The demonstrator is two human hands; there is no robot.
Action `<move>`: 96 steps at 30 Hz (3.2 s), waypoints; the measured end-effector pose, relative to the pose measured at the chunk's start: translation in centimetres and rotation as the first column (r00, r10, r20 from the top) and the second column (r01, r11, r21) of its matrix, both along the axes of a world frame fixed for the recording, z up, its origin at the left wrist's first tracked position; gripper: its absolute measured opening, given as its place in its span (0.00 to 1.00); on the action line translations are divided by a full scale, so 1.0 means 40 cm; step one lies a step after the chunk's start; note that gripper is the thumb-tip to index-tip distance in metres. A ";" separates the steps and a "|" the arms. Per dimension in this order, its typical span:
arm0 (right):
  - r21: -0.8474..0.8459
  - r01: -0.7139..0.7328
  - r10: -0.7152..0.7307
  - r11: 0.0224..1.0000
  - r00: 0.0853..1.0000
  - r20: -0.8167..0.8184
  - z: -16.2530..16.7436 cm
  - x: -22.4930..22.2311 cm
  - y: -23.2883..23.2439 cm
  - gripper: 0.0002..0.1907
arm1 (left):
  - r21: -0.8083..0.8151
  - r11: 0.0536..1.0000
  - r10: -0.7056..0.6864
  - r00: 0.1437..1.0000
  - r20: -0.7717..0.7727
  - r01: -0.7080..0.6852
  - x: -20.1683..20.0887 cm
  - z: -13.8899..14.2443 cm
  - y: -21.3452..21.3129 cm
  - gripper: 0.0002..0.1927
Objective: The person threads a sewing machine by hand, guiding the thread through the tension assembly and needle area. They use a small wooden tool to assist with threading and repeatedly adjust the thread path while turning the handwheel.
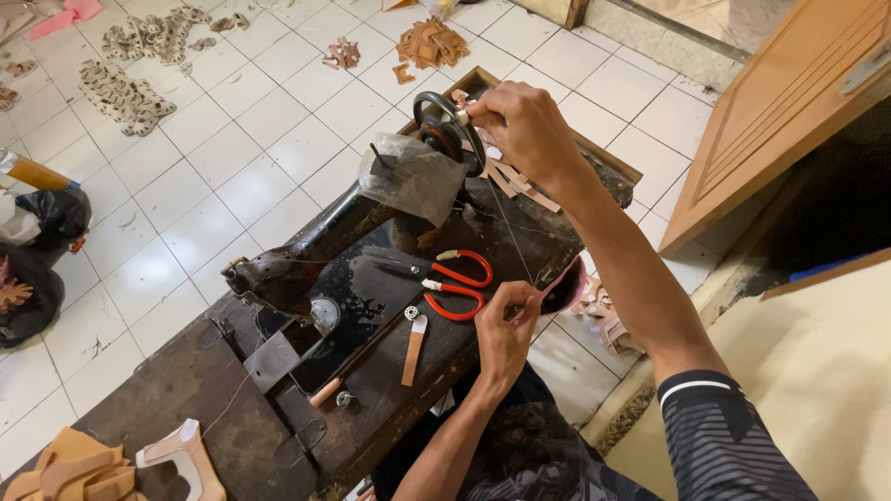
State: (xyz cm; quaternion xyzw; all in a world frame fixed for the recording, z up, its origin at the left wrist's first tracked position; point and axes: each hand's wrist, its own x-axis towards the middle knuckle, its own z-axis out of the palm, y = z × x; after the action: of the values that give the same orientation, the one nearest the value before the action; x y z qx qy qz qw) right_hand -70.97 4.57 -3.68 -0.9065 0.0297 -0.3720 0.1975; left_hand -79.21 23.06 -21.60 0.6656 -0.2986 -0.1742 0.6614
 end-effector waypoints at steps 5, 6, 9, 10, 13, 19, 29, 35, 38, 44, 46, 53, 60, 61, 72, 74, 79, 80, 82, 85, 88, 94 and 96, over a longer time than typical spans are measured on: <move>0.013 -0.011 0.011 1.000 1.000 -0.003 0.000 0.001 -0.002 0.04 | 0.010 1.000 0.004 1.000 -0.022 -0.004 -0.001 -0.007 -0.002 0.04; 0.012 -0.012 0.012 1.000 1.000 0.000 0.001 0.001 -0.001 0.04 | 0.003 1.000 0.002 1.000 -0.015 -0.002 -0.002 -0.008 -0.001 0.05; 0.000 -0.026 0.026 1.000 0.999 0.020 0.001 0.001 -0.002 0.05 | -0.008 1.000 0.002 1.000 0.003 -0.002 -0.002 -0.006 -0.001 0.05; -0.003 -0.031 0.031 1.000 0.999 0.026 0.002 0.000 -0.001 0.05 | -0.002 1.000 0.003 1.000 0.002 -0.003 -0.003 -0.005 -0.001 0.05; 0.023 -0.018 0.019 1.000 1.000 -0.022 0.003 -0.003 0.000 0.08 | 0.006 1.000 0.005 1.000 0.001 -0.005 -0.002 0.001 -0.002 0.05; 0.020 -0.015 0.015 1.000 1.000 0.019 -0.001 -0.006 0.001 0.06 | 0.008 1.000 0.001 1.000 -0.006 -0.001 0.001 0.004 0.003 0.05; 0.010 0.000 0.000 1.000 1.000 0.000 -0.002 -0.002 0.000 0.05 | -0.053 0.998 0.030 0.999 0.027 -0.028 0.004 -0.003 -0.004 0.05; 0.022 0.004 -0.003 1.000 1.000 -0.016 -0.001 -0.003 0.000 0.05 | 0.021 1.000 0.011 0.994 -0.111 -0.008 0.006 0.006 0.002 0.04; 0.019 -0.004 0.005 1.000 1.000 -0.005 -0.001 -0.003 0.002 0.05 | -0.022 1.000 0.018 1.000 -0.018 -0.019 0.008 0.002 0.002 0.05; 0.005 0.024 -0.024 1.000 0.999 -0.032 -0.002 0.000 0.001 0.06 | -0.062 0.998 0.026 1.000 0.008 -0.026 0.007 -0.013 -0.003 0.05; 0.004 0.018 -0.017 1.000 0.999 -0.039 -0.002 0.001 0.000 0.07 | -0.059 0.998 0.019 1.000 -0.009 -0.019 0.007 -0.015 -0.003 0.05; 0.020 0.002 -0.002 1.000 1.000 -0.029 -0.002 -0.001 -0.005 0.07 | -0.045 0.998 0.053 0.998 0.041 -0.051 0.005 -0.012 0.001 0.06; 0.042 -0.023 0.025 0.999 0.999 -0.029 -0.003 0.002 -0.005 0.07 | -0.064 0.998 0.024 1.000 0.006 -0.024 0.009 -0.008 0.000 0.06; 0.058 -0.031 0.033 0.998 0.999 -0.035 -0.003 0.002 -0.005 0.07 | -0.044 0.999 0.024 1.000 -0.002 -0.024 0.008 -0.008 0.000 0.06; 0.017 -0.005 0.006 1.000 1.000 -0.018 -0.013 0.003 -0.012 0.07 | -0.074 0.997 0.029 1.000 0.010 -0.028 0.008 -0.011 0.006 0.06; 0.019 -0.005 0.006 1.000 1.000 -0.016 -0.015 0.005 -0.013 0.06 | -0.042 0.998 0.043 0.999 -0.011 -0.043 0.006 -0.012 0.009 0.06; 0.015 -0.005 0.006 1.000 1.000 -0.015 -0.020 0.003 -0.016 0.06 | -0.070 0.997 0.034 0.998 -0.054 -0.037 0.006 -0.014 0.014 0.05; 0.012 -0.003 0.003 1.000 1.000 -0.015 -0.020 0.003 -0.016 0.06 | -0.081 0.996 0.029 0.997 -0.066 -0.034 0.007 -0.014 0.014 0.05; 0.003 0.003 -0.003 1.000 1.000 -0.011 -0.019 0.002 -0.016 0.06 | -0.059 0.997 0.052 0.997 -0.052 -0.055 0.009 -0.013 0.017 0.05; -0.013 -0.015 0.016 1.000 1.000 0.004 -0.017 0.007 -0.016 0.06 | -0.071 0.995 0.068 0.998 -0.013 -0.069 0.010 -0.011 0.023 0.06; 0.003 -0.011 0.011 1.000 1.000 0.005 -0.017 0.016 -0.015 0.04 | -0.076 0.995 0.069 0.998 -0.010 -0.070 0.010 -0.009 0.027 0.05; 0.005 -0.009 0.009 1.000 1.000 -0.029 -0.018 0.019 -0.017 0.04 | -0.071 0.995 0.064 0.994 -0.092 -0.071 0.007 -0.008 0.029 0.04; -0.007 -0.010 0.010 1.000 1.000 -0.018 -0.017 0.019 -0.017 0.04 | -0.066 0.994 0.088 0.995 -0.054 -0.092 0.008 -0.010 0.030 0.05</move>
State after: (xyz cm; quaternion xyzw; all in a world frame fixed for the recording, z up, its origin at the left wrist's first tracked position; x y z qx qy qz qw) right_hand -70.20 3.89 -4.35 -0.9106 0.0256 -0.3631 0.1958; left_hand -78.89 24.25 -21.99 0.6506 -0.2571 -0.1507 0.6985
